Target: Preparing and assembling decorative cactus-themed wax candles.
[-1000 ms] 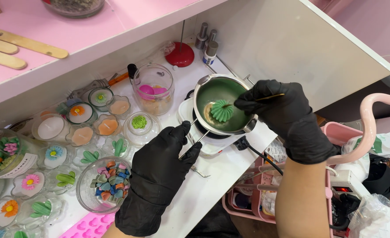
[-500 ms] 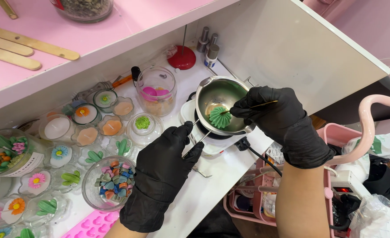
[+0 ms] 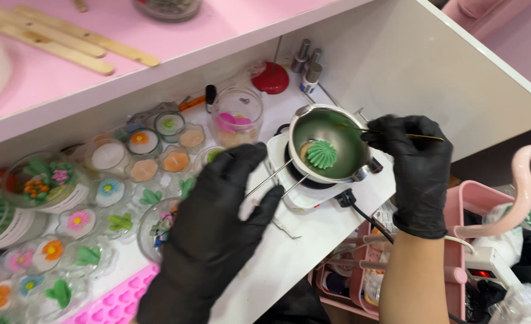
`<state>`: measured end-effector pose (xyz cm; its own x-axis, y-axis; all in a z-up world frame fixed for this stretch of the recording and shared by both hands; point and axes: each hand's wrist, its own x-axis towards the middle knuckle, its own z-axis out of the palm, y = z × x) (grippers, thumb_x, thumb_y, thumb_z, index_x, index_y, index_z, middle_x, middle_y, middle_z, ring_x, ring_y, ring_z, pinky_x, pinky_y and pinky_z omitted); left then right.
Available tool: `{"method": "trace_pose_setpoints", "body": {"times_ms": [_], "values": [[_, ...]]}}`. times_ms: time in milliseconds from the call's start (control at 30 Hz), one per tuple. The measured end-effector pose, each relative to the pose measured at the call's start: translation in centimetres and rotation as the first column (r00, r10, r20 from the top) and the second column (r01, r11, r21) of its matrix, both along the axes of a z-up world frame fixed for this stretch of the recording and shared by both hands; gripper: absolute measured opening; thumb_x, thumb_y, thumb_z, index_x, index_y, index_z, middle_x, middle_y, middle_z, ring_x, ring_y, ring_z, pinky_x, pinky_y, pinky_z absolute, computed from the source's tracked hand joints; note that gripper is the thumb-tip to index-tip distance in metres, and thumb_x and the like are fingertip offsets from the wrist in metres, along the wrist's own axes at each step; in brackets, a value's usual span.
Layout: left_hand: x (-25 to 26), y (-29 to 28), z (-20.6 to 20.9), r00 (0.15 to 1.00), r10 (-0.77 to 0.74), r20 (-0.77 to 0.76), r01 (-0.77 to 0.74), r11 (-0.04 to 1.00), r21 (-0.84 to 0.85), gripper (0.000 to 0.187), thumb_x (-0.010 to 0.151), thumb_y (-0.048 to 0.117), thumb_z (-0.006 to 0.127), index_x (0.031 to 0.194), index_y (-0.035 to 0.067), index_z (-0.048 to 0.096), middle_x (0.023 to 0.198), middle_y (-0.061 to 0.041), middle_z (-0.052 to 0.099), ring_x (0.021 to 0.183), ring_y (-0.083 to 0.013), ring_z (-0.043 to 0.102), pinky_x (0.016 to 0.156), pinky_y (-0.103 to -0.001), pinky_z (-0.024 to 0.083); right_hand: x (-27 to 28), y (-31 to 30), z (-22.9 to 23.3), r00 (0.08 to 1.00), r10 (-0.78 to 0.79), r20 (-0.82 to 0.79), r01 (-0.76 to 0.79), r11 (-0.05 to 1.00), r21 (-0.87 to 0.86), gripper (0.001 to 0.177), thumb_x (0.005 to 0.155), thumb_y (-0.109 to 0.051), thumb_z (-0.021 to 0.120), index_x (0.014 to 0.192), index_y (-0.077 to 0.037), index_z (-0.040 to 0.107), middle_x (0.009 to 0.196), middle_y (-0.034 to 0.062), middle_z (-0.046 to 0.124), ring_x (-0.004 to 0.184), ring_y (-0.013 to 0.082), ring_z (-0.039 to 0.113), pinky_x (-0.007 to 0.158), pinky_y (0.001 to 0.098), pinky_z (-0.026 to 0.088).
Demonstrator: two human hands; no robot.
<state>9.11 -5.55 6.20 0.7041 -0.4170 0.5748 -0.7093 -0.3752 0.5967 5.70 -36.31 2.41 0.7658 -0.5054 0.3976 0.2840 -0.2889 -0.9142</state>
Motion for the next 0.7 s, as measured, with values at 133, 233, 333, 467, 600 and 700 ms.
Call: {"method": "trace_pose_setpoints", "body": {"times_ms": [133, 233, 333, 467, 600, 700], "values": [[-0.2, 4.6, 3.0, 0.994, 0.107, 0.025, -0.107, 0.994, -0.015, 0.044, 0.089, 0.018, 0.080, 0.128, 0.006, 0.064, 0.122, -0.015, 0.071, 0.112, -0.0313, 0.068, 0.094, -0.039, 0.055, -0.7, -0.1, -1.2, 0.999, -0.035, 0.011, 0.035, 0.999, 0.032, 0.017, 0.108, -0.013, 0.068, 0.106, 0.005, 0.068, 0.102, 0.0129, 0.075, 0.091, 0.0200, 0.075, 0.086, 0.0331, 0.062], [-0.3, 7.8, 3.5, 0.976, 0.216, 0.016, -0.213, 0.972, -0.098, 0.038, 0.093, 0.012, 0.077, 0.128, 0.005, 0.066, 0.115, -0.013, 0.072, 0.106, -0.0231, 0.073, 0.092, -0.035, 0.057, -1.1, 0.3, -1.4, 0.991, -0.116, -0.060, 0.114, 0.993, -0.037, 0.017, 0.108, -0.014, 0.070, 0.109, 0.003, 0.069, 0.103, 0.0112, 0.075, 0.090, 0.0181, 0.074, 0.083, 0.0313, 0.061], [-0.3, 10.4, 3.1, 0.957, 0.290, -0.002, -0.289, 0.955, -0.069, 0.027, 0.097, 0.008, 0.075, 0.122, 0.004, 0.069, 0.113, -0.013, 0.074, 0.104, -0.0207, 0.075, 0.090, -0.034, 0.058, -1.3, 0.1, -2.0, 0.978, -0.180, -0.106, 0.169, 0.980, -0.105, 0.016, 0.106, -0.013, 0.072, 0.111, 0.002, 0.070, 0.104, 0.0095, 0.076, 0.088, 0.0161, 0.073, 0.079, 0.0288, 0.059], [0.0, 11.9, 1.2, 0.950, 0.297, -0.095, -0.308, 0.941, -0.138, 0.023, 0.099, 0.008, 0.071, 0.121, 0.003, 0.070, 0.113, -0.012, 0.075, 0.105, -0.0205, 0.076, 0.091, -0.032, 0.058, -2.2, 0.0, -2.3, 0.965, -0.234, -0.117, 0.221, 0.969, -0.114, 0.019, 0.105, -0.016, 0.076, 0.114, 0.000, 0.070, 0.105, 0.0072, 0.076, 0.079, 0.0108, 0.067, 0.066, 0.0249, 0.052], [3.0, 10.4, 0.4, 0.972, 0.161, -0.173, -0.170, 0.985, -0.036, 0.023, 0.096, 0.015, 0.068, 0.116, 0.004, 0.071, 0.106, -0.014, 0.072, 0.097, -0.0251, 0.073, 0.083, -0.036, 0.056, -4.0, 0.5, -1.4, 0.930, -0.352, -0.105, 0.320, 0.917, -0.239, 0.023, 0.110, -0.021, 0.075, 0.118, 0.000, 0.069, 0.106, 0.0057, 0.076, 0.069, 0.0070, 0.061, 0.058, 0.0214, 0.043], [7.9, 6.2, -1.1, 0.999, 0.043, 0.020, -0.044, 0.997, 0.056, 0.016, 0.095, 0.015, 0.068, 0.108, 0.004, 0.071, 0.104, -0.017, 0.069, 0.099, -0.0359, 0.067, 0.085, -0.044, 0.053, -5.4, 0.8, -1.0, 0.924, -0.380, -0.030, 0.350, 0.878, -0.326, 0.023, 0.116, -0.022, 0.071, 0.122, 0.000, 0.069, 0.109, 0.0053, 0.075, 0.069, 0.0062, 0.061, 0.060, 0.0198, 0.042]]}}
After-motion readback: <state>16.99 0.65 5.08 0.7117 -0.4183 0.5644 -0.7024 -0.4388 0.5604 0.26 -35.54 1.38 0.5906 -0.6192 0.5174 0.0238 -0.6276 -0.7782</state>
